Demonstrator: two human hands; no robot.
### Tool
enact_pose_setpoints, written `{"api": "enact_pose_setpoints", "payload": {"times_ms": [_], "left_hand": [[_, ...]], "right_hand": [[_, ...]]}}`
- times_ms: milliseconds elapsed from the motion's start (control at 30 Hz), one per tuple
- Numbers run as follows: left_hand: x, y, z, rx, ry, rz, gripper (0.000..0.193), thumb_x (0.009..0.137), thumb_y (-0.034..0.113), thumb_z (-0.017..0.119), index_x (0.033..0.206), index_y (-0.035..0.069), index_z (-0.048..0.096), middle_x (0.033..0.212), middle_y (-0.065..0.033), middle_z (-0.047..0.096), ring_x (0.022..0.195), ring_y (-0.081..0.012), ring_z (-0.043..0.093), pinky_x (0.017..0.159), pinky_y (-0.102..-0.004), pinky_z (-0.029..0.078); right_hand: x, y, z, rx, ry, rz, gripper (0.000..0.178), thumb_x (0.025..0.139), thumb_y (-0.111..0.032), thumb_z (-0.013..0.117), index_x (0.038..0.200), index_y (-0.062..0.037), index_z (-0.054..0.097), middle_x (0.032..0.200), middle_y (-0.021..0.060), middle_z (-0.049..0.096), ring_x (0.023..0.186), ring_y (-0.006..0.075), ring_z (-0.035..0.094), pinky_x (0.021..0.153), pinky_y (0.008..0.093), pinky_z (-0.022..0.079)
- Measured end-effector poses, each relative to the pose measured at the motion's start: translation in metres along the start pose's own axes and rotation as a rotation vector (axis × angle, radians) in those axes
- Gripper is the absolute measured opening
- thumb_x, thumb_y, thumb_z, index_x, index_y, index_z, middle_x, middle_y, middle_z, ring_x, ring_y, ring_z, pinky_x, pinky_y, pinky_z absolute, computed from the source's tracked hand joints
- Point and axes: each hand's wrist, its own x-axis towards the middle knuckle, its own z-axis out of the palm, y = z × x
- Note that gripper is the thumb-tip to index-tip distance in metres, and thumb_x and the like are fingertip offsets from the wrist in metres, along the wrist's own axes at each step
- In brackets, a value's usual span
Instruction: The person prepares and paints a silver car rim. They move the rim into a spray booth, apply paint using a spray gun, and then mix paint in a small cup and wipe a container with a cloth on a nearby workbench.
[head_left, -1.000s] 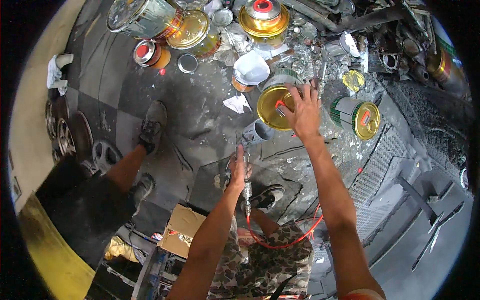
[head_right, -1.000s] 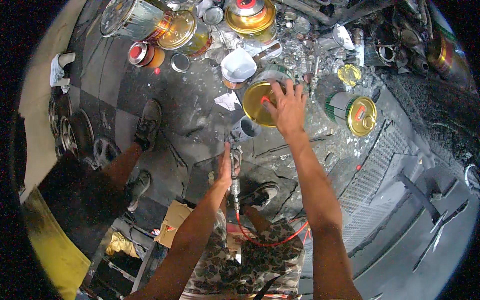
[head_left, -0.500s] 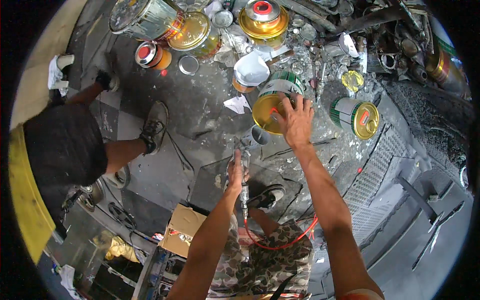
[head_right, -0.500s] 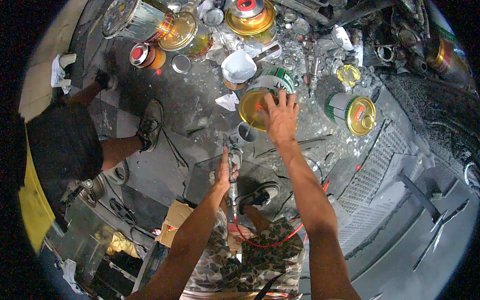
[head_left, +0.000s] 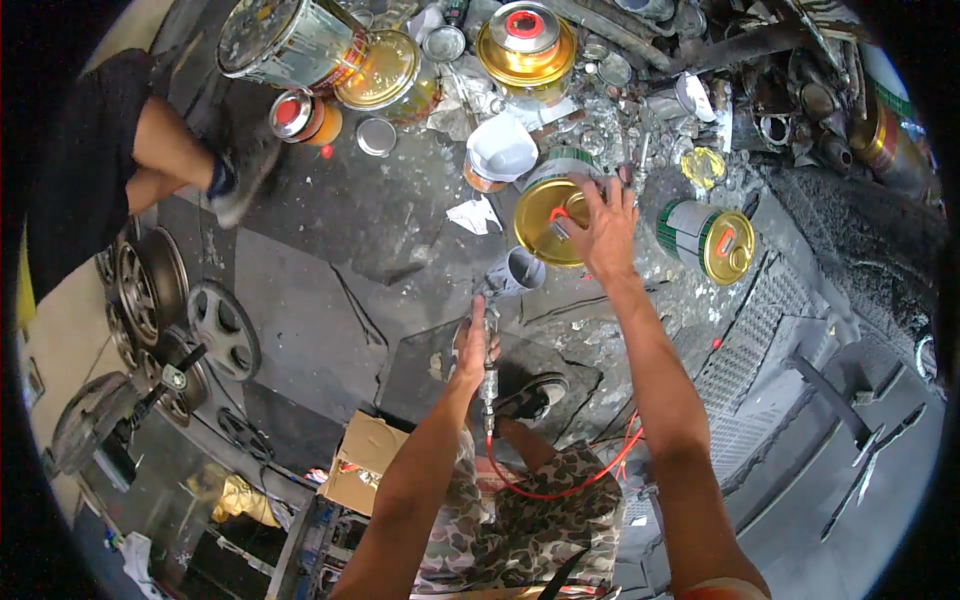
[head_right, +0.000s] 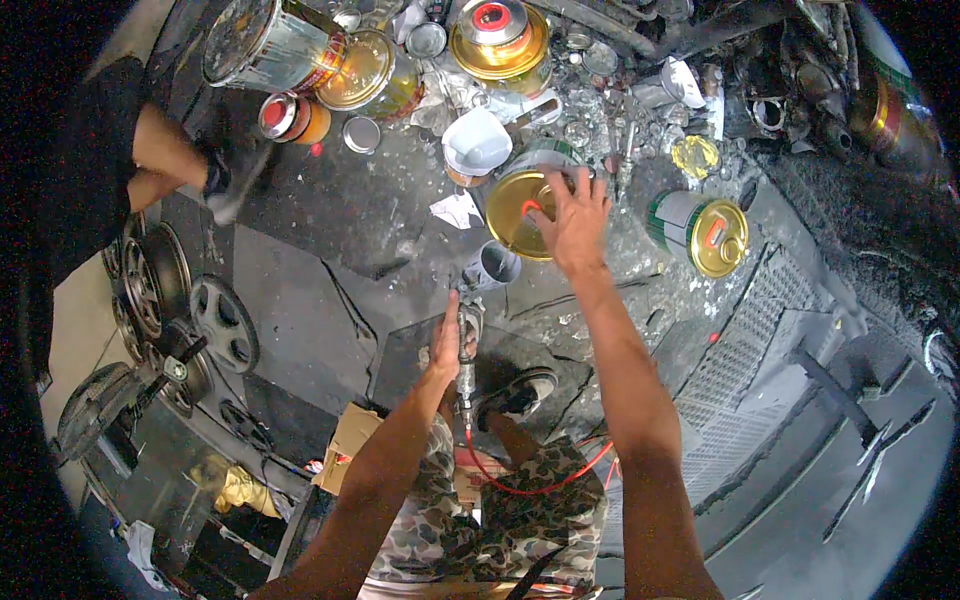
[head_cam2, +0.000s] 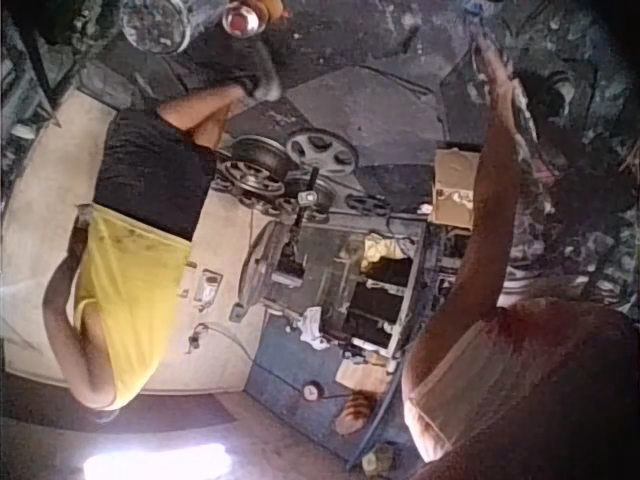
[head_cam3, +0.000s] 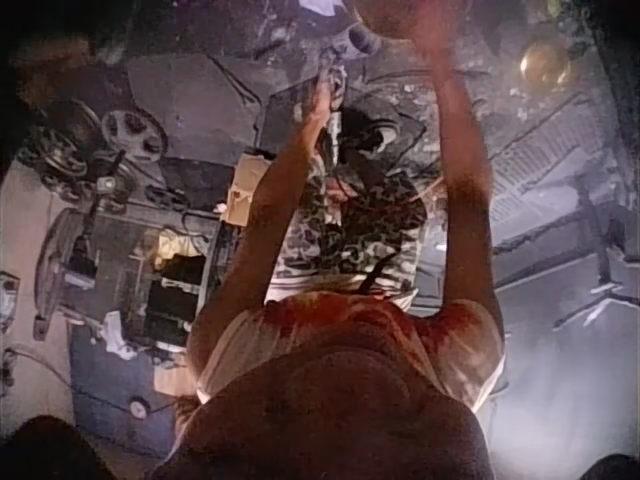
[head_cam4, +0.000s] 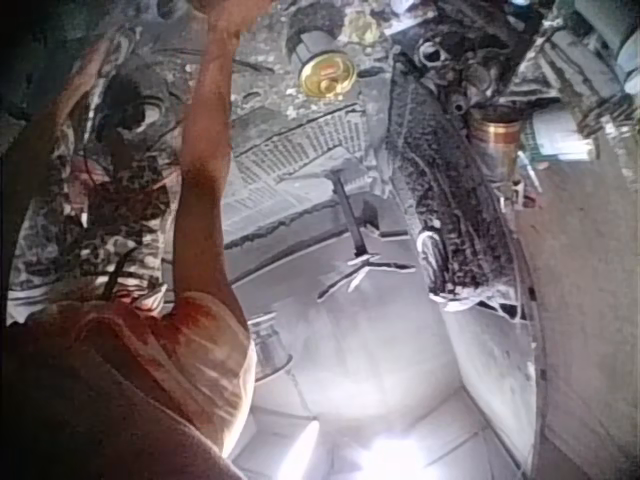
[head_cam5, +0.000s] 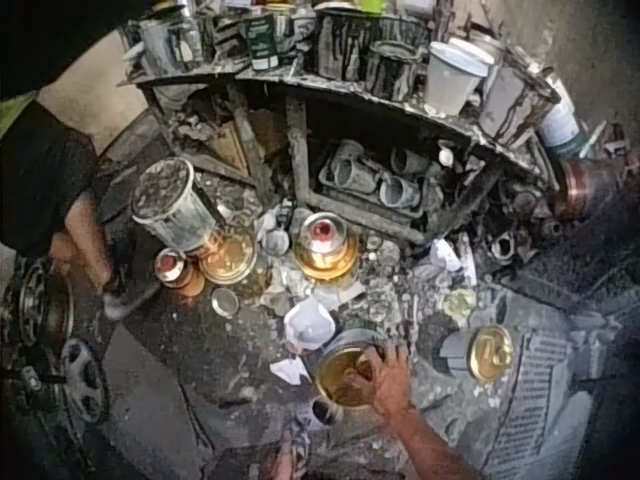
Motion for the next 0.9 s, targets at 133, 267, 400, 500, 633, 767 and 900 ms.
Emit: {"api": "enact_pose_setpoints", "payload": {"times_ms": [133, 267, 400, 500, 633, 767, 900], "left_hand": [[0.010, 0.013, 0.013, -0.005, -0.097, 0.011, 0.059, 0.100, 0.072, 0.050, 0.085, 0.015, 0.057, 0.056, 0.0023, 0.045, 0.042, -0.0102, 0.042, 0.041, -0.0268, 0.033], [0.012, 0.021, 0.024, 0.019, -0.092, 0.036, 0.063, 0.099, 0.076, 0.047, 0.086, 0.015, 0.051, 0.058, 0.0028, 0.041, 0.044, -0.0101, 0.040, 0.042, -0.0272, 0.032], [-0.011, 0.033, 0.025, 0.004, -0.093, -0.053, 0.066, 0.099, 0.076, 0.045, 0.089, 0.012, 0.051, 0.061, 0.0022, 0.040, 0.047, -0.0094, 0.040, 0.044, -0.0266, 0.033], [-0.049, 0.042, 0.033, 0.057, -0.157, 0.045, 0.067, 0.102, 0.075, 0.039, 0.086, 0.012, 0.051, 0.061, 0.0012, 0.042, 0.047, -0.0100, 0.041, 0.044, -0.0267, 0.033], [-0.111, 0.065, 0.064, 0.147, -0.247, 0.109, 0.067, 0.104, 0.073, 0.037, 0.084, 0.011, 0.052, 0.061, 0.0004, 0.044, 0.048, -0.0108, 0.043, 0.044, -0.0270, 0.033], [-0.178, 0.086, 0.114, 0.393, -0.293, 0.126, 0.062, 0.106, 0.068, 0.039, 0.090, 0.010, 0.054, 0.063, -0.0005, 0.049, 0.049, -0.0108, 0.046, 0.044, -0.0266, 0.034], [-0.240, 0.069, 0.190, 0.432, -0.461, 0.176, 0.070, 0.104, 0.075, 0.034, 0.105, 0.008, 0.057, 0.081, -0.0030, 0.055, 0.068, -0.0135, 0.050, 0.061, -0.0298, 0.041]], "right_hand": [[0.032, 0.029, -0.007, 0.063, 0.007, -0.025, 0.067, 0.076, -0.033, 0.087, 0.138, -0.0289, 0.062, 0.130, 0.0105, 0.053, 0.122, 0.0395, 0.051, 0.102, 0.0584, 0.044], [0.063, 0.057, 0.001, 0.059, -0.034, 0.003, 0.066, 0.080, -0.043, 0.082, 0.141, -0.0316, 0.061, 0.131, 0.0111, 0.054, 0.125, 0.0395, 0.052, 0.103, 0.0578, 0.047], [0.087, 0.081, 0.010, 0.092, -0.034, -0.003, 0.066, 0.085, -0.046, 0.076, 0.145, -0.0278, 0.058, 0.136, 0.0157, 0.055, 0.122, 0.0416, 0.055, 0.104, 0.0556, 0.048], [0.079, 0.098, -0.002, 0.208, -0.009, 0.044, 0.067, 0.087, -0.041, 0.075, 0.147, -0.0190, 0.056, 0.135, 0.0203, 0.056, 0.124, 0.0439, 0.055, 0.107, 0.0532, 0.047], [-0.004, 0.097, -0.057, 0.255, 0.204, 0.184, 0.052, 0.088, -0.013, 0.071, 0.137, -0.0015, 0.057, 0.128, 0.0273, 0.059, 0.124, 0.0476, 0.054, 0.107, 0.0520, 0.046], [-0.152, 0.042, -0.169, 0.352, 0.193, 0.283, 0.034, 0.087, -0.006, 0.069, 0.120, -0.0008, 0.067, 0.105, 0.0230, 0.069, 0.106, 0.0422, 0.065, 0.089, 0.0494, 0.054], [-0.219, -0.041, -0.272, 0.662, 0.065, 0.512, 0.039, 0.085, -0.009, 0.072, 0.123, -0.0003, 0.065, 0.117, 0.0204, 0.065, 0.108, 0.0375, 0.065, 0.091, 0.0453, 0.053]]}}
